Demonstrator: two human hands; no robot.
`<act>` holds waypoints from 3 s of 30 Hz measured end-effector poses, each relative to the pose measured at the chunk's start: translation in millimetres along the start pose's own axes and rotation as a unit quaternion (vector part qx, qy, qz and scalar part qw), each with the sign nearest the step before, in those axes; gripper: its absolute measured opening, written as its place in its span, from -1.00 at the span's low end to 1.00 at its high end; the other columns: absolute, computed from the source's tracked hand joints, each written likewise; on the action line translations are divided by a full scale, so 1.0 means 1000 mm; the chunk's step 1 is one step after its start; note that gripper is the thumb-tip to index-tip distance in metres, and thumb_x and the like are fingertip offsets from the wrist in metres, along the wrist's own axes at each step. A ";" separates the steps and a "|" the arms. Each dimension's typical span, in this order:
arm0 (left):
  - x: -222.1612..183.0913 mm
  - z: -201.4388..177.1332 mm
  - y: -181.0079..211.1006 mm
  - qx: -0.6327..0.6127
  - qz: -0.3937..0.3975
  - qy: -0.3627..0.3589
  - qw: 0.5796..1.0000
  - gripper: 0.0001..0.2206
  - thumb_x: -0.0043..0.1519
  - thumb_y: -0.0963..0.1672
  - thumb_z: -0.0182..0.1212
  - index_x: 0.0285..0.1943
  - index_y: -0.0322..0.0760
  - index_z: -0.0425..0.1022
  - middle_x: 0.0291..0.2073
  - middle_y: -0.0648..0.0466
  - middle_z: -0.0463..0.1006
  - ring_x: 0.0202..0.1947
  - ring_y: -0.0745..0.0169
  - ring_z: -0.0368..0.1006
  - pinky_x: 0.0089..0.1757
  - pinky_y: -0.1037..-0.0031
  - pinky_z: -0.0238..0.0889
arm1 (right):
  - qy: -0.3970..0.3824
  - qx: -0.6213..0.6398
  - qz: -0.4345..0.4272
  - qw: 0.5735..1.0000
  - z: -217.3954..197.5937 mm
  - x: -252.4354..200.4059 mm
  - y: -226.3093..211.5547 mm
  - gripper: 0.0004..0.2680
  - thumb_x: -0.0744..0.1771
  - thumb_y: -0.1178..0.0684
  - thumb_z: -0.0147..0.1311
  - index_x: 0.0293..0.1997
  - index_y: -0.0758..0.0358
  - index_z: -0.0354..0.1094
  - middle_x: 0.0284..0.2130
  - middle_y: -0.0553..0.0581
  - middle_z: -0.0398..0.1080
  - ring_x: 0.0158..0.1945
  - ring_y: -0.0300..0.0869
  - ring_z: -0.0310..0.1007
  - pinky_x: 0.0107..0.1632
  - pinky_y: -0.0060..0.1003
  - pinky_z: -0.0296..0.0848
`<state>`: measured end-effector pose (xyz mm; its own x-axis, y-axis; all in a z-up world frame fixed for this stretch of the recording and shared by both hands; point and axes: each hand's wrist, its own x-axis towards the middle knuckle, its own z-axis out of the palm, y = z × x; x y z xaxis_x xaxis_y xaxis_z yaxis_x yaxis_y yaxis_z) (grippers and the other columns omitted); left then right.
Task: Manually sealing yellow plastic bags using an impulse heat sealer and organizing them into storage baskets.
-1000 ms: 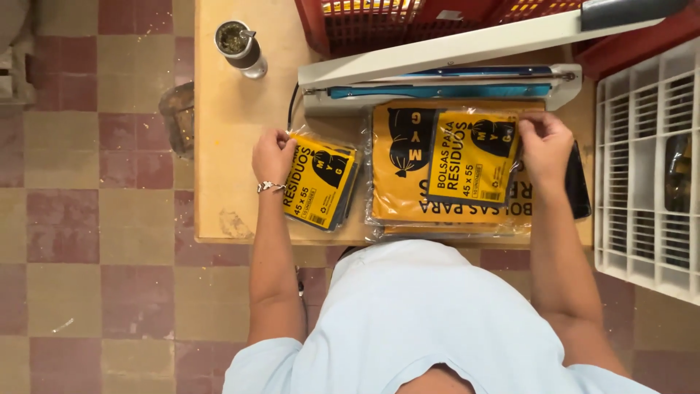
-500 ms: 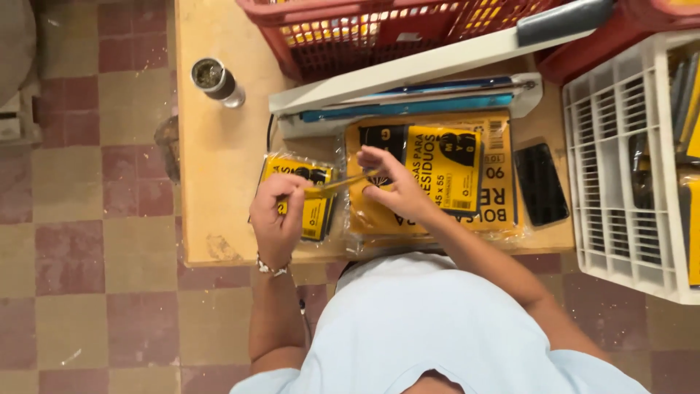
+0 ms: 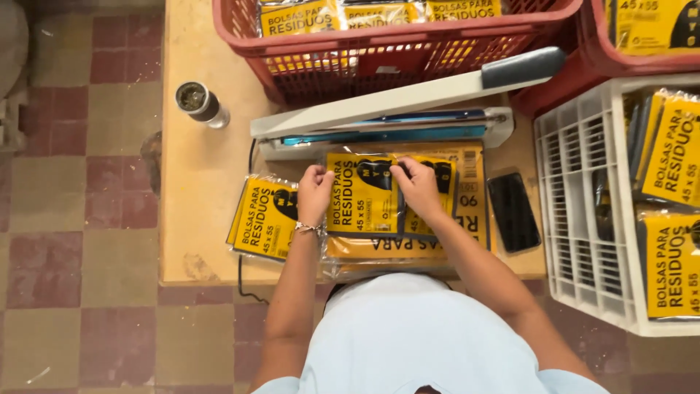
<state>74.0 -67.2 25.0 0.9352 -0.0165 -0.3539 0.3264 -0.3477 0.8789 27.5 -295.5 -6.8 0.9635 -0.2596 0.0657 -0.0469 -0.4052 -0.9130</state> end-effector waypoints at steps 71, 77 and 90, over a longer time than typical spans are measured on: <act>0.073 0.004 -0.025 0.069 0.003 0.156 0.985 -0.84 0.28 -0.04 0.08 -0.16 -0.12 0.53 -0.37 -0.02 0.63 -0.20 -0.10 0.55 -0.16 0.14 0.34 | -0.115 -0.416 -0.286 0.855 -0.041 0.043 0.001 -0.32 0.30 -0.62 -0.37 0.41 0.08 0.04 0.40 0.22 -0.04 0.51 0.10 -0.22 0.45 0.26 -0.27; 0.076 0.007 -0.024 0.076 -0.013 0.163 0.984 -0.80 0.27 -0.01 0.10 -0.11 -0.11 0.55 -0.31 -0.06 0.64 -0.12 -0.19 0.54 -0.10 0.07 0.34 | 0.026 -0.353 -0.487 0.798 -0.073 0.081 -0.064 -0.65 0.34 -0.23 -0.10 0.15 0.09 0.40 0.05 0.15 0.37 0.14 0.04 0.40 0.20 0.03 0.38; 0.078 0.007 -0.024 0.096 -0.059 0.163 0.980 -0.76 0.22 -0.01 0.14 -0.05 -0.12 0.54 -0.30 0.02 0.65 -0.13 -0.10 0.56 -0.08 0.11 0.38 | -0.333 -0.515 0.064 0.787 -0.127 0.182 -0.078 -0.43 0.36 -0.46 -0.33 -0.01 0.29 0.50 -0.13 0.46 0.53 0.08 0.29 0.47 0.11 0.24 0.37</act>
<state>138.3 -66.8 -26.0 0.8970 0.3246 -0.3002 0.4320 -0.4989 0.7513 172.8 -422.9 127.3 0.8415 0.0219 -0.5399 -0.0132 -0.9980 -0.0611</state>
